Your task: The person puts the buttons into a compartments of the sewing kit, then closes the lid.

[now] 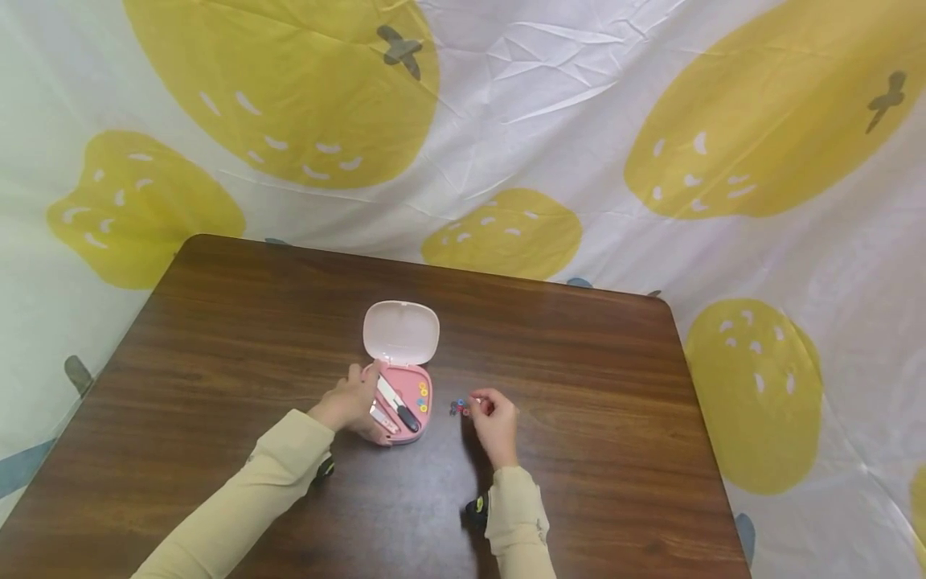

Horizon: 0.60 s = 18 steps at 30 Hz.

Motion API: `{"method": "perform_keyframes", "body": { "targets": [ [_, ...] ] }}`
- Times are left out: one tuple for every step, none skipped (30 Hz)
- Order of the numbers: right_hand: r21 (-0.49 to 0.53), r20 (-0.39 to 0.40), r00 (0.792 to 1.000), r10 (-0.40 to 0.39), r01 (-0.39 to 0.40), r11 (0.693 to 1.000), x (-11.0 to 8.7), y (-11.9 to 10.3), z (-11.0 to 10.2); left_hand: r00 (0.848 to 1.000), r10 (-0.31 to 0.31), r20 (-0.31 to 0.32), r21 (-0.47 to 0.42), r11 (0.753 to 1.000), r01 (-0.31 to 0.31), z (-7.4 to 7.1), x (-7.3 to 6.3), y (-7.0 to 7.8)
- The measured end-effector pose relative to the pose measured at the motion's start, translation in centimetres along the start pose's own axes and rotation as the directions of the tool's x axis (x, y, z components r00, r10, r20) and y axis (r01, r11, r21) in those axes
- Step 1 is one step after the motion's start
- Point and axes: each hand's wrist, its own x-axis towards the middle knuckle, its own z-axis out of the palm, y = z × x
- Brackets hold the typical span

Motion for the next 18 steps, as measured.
{"method": "perform_keyframes", "body": {
  "targets": [
    [-0.006,-0.003,1.0,0.007,-0.007,1.0,-0.2,0.4,-0.1,1.0,-0.002,0.001,0.002,1.0,0.002,0.0,0.0,0.0],
    [-0.013,-0.005,1.0,0.013,-0.013,1.0,-0.3,0.7,-0.1,1.0,-0.003,0.003,0.001,1.0,0.003,0.0,0.0,0.0],
    [-0.021,-0.007,1.0,0.02,-0.02,1.0,-0.5,1.0,-0.1,1.0,-0.004,0.004,0.0,1.0,0.004,0.0,0.1,0.0],
    [-0.03,-0.007,1.0,0.025,-0.025,0.999,-0.6,1.3,-0.1,1.0,-0.004,0.004,-0.001,1.0,0.004,0.0,0.1,-0.1],
    [-0.039,-0.01,0.999,0.032,-0.032,0.999,-0.8,1.5,-0.1,1.0,-0.006,0.004,-0.002,1.0,0.006,0.0,0.1,-0.1],
    [-0.046,-0.014,0.999,0.039,-0.04,0.998,-0.9,1.8,0.0,1.0,-0.009,0.005,-0.003,1.0,0.009,0.0,0.1,0.0],
    [-0.051,-0.017,0.999,0.042,-0.043,0.998,-1.0,2.0,0.1,1.0,-0.01,0.006,-0.005,1.0,0.01,0.0,0.1,0.0],
    [-0.054,-0.022,0.999,0.046,-0.047,0.997,-1.0,2.1,0.1,1.0,-0.01,0.005,-0.006,1.0,0.01,0.0,0.0,0.0],
    [-0.057,-0.027,0.998,0.049,-0.05,0.997,-1.1,2.2,0.2,1.0,-0.008,0.004,-0.005,1.0,0.008,0.0,0.0,0.0],
    [-0.061,-0.033,0.998,0.05,-0.052,0.997,-1.2,2.3,0.3,1.0,-0.007,0.003,-0.006,1.0,0.007,0.0,0.0,0.0],
    [-0.066,-0.039,0.998,0.05,-0.053,0.996,-1.2,2.5,0.4,1.0,-0.005,0.0,-0.005,1.0,0.005,0.0,0.0,0.0],
    [-0.069,-0.044,0.998,0.05,-0.053,0.996,-1.2,2.6,0.4,1.0,-0.004,-0.002,-0.005,1.0,0.004,0.0,0.0,0.0],
    [-0.073,-0.05,0.998,0.049,-0.052,0.996,-1.2,2.8,0.5,1.0,-0.003,-0.004,-0.003,1.0,0.003,0.0,0.0,0.0],
    [-0.074,-0.057,0.997,0.048,-0.052,0.996,-1.2,2.9,0.6,1.0,-0.002,-0.005,-0.003,1.0,0.002,0.0,0.0,0.0],
    [-0.08,-0.064,0.997,0.045,-0.05,0.996,-1.2,3.0,0.7,1.0,0.001,-0.007,-0.002,1.0,-0.001,0.0,0.0,0.0],
    [-0.09,-0.069,0.997,0.04,-0.047,0.995,-1.3,3.1,0.7,1.0,0.0,-0.008,-0.002,1.0,0.0,0.0,-0.1,0.0],
    [-0.1,-0.072,0.997,0.035,-0.042,0.994,-1.3,3.1,0.8,1.0,0.001,-0.009,-0.002,1.0,-0.001,0.0,-0.1,0.0],
    [-0.111,-0.074,0.997,0.029,-0.037,0.993,-1.3,3.2,0.9,1.0,0.0,-0.008,-0.003,1.0,0.0,0.0,-0.1,0.0]
  ]
}}
